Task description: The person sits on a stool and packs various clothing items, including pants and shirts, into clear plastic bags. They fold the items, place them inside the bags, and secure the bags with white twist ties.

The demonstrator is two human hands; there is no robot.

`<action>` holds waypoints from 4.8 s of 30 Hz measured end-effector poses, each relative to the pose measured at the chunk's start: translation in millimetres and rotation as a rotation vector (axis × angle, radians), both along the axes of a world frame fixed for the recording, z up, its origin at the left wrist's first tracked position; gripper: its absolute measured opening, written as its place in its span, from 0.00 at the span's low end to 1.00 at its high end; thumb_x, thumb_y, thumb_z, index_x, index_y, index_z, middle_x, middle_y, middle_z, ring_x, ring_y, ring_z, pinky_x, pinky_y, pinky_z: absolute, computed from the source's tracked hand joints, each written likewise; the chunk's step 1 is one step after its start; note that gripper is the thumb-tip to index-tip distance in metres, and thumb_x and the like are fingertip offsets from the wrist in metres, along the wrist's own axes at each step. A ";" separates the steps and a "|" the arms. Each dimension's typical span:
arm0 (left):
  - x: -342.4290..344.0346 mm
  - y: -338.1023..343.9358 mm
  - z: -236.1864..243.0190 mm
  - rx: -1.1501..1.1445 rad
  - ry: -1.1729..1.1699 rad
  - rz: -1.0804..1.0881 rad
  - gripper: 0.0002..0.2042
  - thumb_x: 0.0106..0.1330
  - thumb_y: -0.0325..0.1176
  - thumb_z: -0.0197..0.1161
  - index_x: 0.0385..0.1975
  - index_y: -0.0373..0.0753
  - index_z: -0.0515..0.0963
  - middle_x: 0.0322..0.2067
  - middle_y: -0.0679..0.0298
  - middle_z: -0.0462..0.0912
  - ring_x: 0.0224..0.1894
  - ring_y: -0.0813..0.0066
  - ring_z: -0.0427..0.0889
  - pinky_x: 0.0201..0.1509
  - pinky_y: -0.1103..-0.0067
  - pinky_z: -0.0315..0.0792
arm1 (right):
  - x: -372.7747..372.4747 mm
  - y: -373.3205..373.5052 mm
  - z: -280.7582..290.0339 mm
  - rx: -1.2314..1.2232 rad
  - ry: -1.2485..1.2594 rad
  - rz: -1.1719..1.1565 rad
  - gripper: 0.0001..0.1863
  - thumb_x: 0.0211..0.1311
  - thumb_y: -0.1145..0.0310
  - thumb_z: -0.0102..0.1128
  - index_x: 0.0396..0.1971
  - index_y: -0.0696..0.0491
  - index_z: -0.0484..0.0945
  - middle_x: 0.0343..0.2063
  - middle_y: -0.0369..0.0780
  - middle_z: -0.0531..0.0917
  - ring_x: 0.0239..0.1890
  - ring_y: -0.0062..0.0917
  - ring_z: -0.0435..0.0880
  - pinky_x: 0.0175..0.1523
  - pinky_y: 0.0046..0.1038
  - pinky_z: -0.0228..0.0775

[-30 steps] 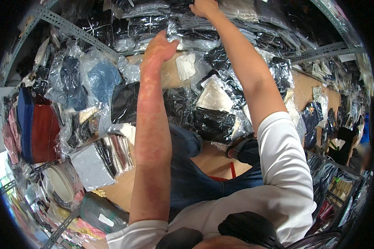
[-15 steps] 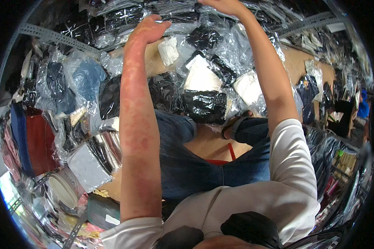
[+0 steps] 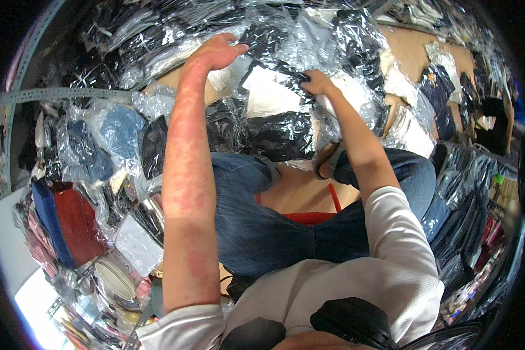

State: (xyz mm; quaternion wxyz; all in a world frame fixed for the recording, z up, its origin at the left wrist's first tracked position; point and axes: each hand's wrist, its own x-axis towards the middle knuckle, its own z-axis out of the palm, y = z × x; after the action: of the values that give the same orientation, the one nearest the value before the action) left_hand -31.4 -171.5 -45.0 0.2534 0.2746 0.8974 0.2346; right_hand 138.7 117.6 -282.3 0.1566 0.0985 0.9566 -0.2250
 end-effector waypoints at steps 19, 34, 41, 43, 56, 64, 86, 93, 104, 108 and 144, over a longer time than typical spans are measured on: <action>51.1 1.0 75.2 0.020 0.080 -0.086 0.33 0.63 0.52 0.62 0.61 0.33 0.69 0.54 0.46 0.78 0.56 0.57 0.78 0.62 0.70 0.68 | 34.6 -29.3 3.8 -0.164 0.138 -0.342 0.18 0.47 0.66 0.63 0.39 0.56 0.78 0.39 0.52 0.83 0.46 0.48 0.82 0.52 0.40 0.73; 32.2 -34.1 42.2 -0.089 0.065 -0.118 0.33 0.64 0.54 0.61 0.60 0.32 0.70 0.56 0.46 0.76 0.59 0.56 0.76 0.63 0.70 0.68 | 9.6 -7.1 6.8 -0.528 0.074 -0.104 0.21 0.52 0.59 0.71 0.42 0.57 0.83 0.31 0.39 0.85 0.33 0.26 0.82 0.40 0.31 0.73; 27.8 -36.3 40.9 -0.082 0.140 -0.139 0.34 0.64 0.54 0.59 0.60 0.30 0.69 0.57 0.45 0.75 0.59 0.55 0.75 0.64 0.71 0.67 | 0.6 -2.9 66.4 -0.709 -0.123 -0.157 0.27 0.60 0.59 0.66 0.56 0.57 0.76 0.50 0.40 0.82 0.53 0.24 0.76 0.60 0.25 0.63; 30.5 -35.3 42.5 -0.055 0.119 -0.119 0.34 0.64 0.54 0.59 0.60 0.30 0.69 0.57 0.44 0.75 0.59 0.55 0.76 0.64 0.70 0.67 | 1.5 0.9 80.5 -0.737 -0.140 -0.175 0.29 0.61 0.56 0.65 0.60 0.54 0.74 0.56 0.37 0.79 0.59 0.22 0.71 0.66 0.24 0.56; 25.5 -32.5 25.9 -0.147 0.026 -0.080 0.34 0.63 0.54 0.60 0.63 0.35 0.67 0.61 0.49 0.72 0.63 0.55 0.71 0.67 0.68 0.63 | -1.7 26.4 195.9 -0.651 0.051 0.027 0.22 0.56 0.73 0.63 0.53 0.46 0.77 0.41 0.29 0.77 0.37 0.15 0.67 0.46 0.18 0.61; 27.6 -20.4 25.2 -0.116 0.066 -0.115 0.33 0.64 0.51 0.61 0.61 0.31 0.69 0.54 0.46 0.78 0.57 0.57 0.78 0.63 0.71 0.68 | -11.5 5.4 213.2 -0.807 0.097 0.072 0.15 0.56 0.67 0.66 0.42 0.49 0.74 0.33 0.29 0.74 0.39 0.15 0.70 0.47 0.20 0.62; 14.7 -22.7 14.9 -0.065 0.118 -0.139 0.28 0.64 0.46 0.61 0.59 0.32 0.71 0.50 0.47 0.81 0.53 0.58 0.80 0.58 0.70 0.71 | 29.8 -5.9 1.3 -0.549 -0.389 -0.177 0.13 0.45 0.75 0.71 0.32 0.55 0.78 0.18 0.39 0.80 0.17 0.25 0.78 0.19 0.29 0.69; 1.8 -27.9 3.2 -0.016 0.180 -0.131 0.28 0.63 0.46 0.62 0.58 0.32 0.73 0.44 0.50 0.84 0.45 0.62 0.83 0.53 0.71 0.73 | -20.1 -38.4 32.0 -0.721 0.182 -0.486 0.17 0.54 0.71 0.67 0.44 0.53 0.75 0.24 0.38 0.81 0.22 0.22 0.80 0.26 0.25 0.74; -6.0 -54.4 6.1 -0.117 0.055 -0.006 0.29 0.64 0.50 0.59 0.60 0.37 0.72 0.61 0.51 0.72 0.64 0.55 0.71 0.67 0.68 0.64 | -114.4 -100.5 16.9 -1.662 0.214 -1.205 0.18 0.66 0.67 0.58 0.53 0.56 0.70 0.49 0.51 0.74 0.37 0.37 0.83 0.32 0.30 0.81; 0.1 -60.5 21.8 -0.219 0.091 -0.011 0.29 0.64 0.49 0.59 0.61 0.36 0.71 0.62 0.51 0.71 0.64 0.55 0.70 0.67 0.67 0.63 | -117.5 -105.1 9.4 -1.433 0.178 -1.373 0.12 0.62 0.66 0.64 0.39 0.55 0.74 0.31 0.45 0.78 0.25 0.30 0.80 0.25 0.28 0.75; -0.4 -49.6 0.6 -0.180 0.056 -0.064 0.32 0.65 0.52 0.57 0.63 0.36 0.69 0.63 0.49 0.69 0.65 0.53 0.68 0.69 0.66 0.61 | -5.0 -38.1 -0.3 -0.347 0.376 -0.823 0.40 0.44 0.56 0.74 0.55 0.62 0.70 0.39 0.51 0.82 0.43 0.39 0.82 0.50 0.35 0.72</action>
State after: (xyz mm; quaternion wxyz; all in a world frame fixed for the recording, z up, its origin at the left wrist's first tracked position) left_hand -31.7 -221.1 -44.4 0.2592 0.2858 0.9124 0.1368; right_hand 133.8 79.4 -282.6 -0.1070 0.3987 0.7984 -0.4384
